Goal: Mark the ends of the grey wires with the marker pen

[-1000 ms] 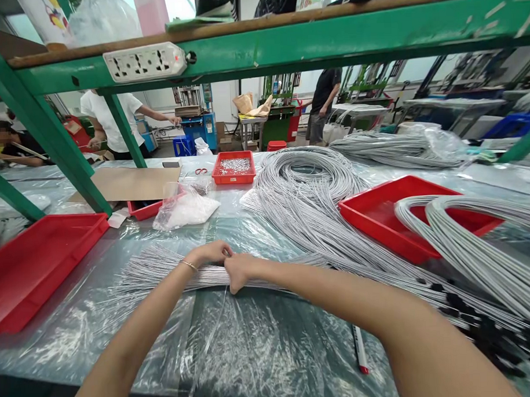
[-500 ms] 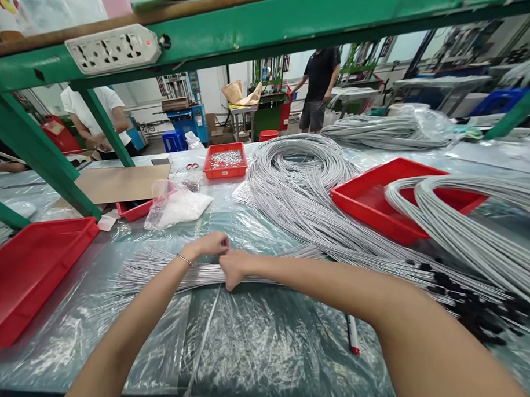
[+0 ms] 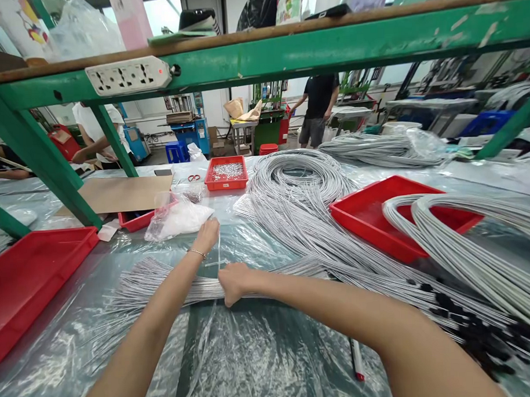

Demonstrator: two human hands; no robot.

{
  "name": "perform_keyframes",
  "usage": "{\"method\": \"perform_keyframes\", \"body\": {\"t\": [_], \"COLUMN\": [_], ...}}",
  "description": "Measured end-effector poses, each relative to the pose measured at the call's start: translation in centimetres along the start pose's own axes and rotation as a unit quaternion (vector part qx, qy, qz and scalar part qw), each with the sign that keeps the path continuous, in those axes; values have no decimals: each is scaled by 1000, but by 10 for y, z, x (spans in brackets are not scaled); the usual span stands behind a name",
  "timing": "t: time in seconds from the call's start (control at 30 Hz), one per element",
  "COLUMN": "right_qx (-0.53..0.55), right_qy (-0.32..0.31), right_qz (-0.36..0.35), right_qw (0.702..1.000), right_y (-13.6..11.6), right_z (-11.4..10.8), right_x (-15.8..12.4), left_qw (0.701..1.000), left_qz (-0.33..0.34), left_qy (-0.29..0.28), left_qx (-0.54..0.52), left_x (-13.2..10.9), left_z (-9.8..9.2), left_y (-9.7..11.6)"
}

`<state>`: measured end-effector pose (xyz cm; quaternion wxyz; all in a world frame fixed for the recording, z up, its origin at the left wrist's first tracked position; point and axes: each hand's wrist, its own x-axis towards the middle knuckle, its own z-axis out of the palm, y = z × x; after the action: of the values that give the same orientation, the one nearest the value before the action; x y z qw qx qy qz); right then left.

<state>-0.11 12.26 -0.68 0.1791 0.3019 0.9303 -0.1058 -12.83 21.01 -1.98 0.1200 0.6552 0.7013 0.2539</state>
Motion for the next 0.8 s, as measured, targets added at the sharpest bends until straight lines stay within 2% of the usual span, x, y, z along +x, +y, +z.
{"method": "perform_keyframes", "body": {"t": [0.2,0.33,0.4,0.53,0.63,0.7,0.8], "right_qx": [9,10,12,30,61,80,107], "right_qy": [-2,2,9,35,34,34,52], "right_qz": [11,26,30,31,20,5,-26], "right_qw": [1000,1000,999,998,997,996,993], "right_y": [-3,-6,-8,-7,0,8,16], "right_z": [10,20,24,29,29,26,20], "right_x": [3,3,1,-4,-6,-6,-9], "left_qw": [986,965,951,919,889,893,920], "left_qz": [-29,-9,14,62,137,176,193], "left_qy": [34,1,-43,-122,-160,-161,-124], "left_qx": [-162,-264,-306,-370,-407,-383,-317], "left_x": [16,13,-5,-59,-97,-115,-131], "left_z": [-14,-36,-49,-80,-102,-110,-111], "left_y": [28,42,46,50,52,53,55]}}
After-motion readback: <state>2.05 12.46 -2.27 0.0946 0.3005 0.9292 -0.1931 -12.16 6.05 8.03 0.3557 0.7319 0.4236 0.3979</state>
